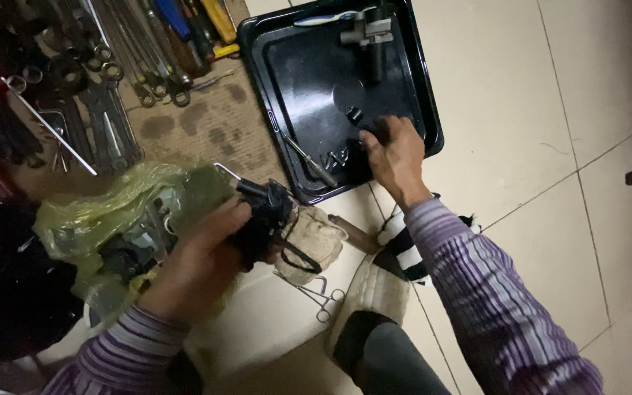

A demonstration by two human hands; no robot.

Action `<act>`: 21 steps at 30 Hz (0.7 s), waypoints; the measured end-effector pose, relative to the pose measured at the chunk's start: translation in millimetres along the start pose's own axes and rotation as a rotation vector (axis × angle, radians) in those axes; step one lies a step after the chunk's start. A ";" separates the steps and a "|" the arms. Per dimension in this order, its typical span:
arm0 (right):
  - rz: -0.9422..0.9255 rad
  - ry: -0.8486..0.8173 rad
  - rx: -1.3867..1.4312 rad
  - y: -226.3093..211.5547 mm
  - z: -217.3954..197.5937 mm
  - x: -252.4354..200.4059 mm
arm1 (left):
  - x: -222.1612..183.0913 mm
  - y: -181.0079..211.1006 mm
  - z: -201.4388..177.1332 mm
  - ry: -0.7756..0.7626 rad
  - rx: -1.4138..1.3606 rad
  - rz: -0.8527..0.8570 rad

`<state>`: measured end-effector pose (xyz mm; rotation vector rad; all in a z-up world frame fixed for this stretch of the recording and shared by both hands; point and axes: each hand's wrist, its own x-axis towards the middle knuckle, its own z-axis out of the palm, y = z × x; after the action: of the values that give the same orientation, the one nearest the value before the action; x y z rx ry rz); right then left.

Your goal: The person disassembles a small black electrical component using a screwdriver and Allen key, removes screws, wipes the component with a cloth, and reassembles it. The person handles screws, a tray, and tools throughout the process.

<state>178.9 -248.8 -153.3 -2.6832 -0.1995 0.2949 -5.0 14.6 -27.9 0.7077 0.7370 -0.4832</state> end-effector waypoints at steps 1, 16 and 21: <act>0.003 -0.020 -0.019 -0.8 5.0 6.1 | 2.1 -3.0 -3.2 -0.053 -0.010 0.052; -0.054 -0.074 0.262 -64.1 -25.2 -9.1 | 5.6 -2.1 -7.3 -0.085 -0.059 0.054; -0.450 -0.205 0.303 -124.8 -93.6 -71.5 | 4.1 4.4 -5.1 -0.102 0.031 0.026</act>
<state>120.3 -187.8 -4.0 -2.2312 -0.7437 0.4177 -1.8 20.5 -31.8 0.7155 0.6247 -0.5038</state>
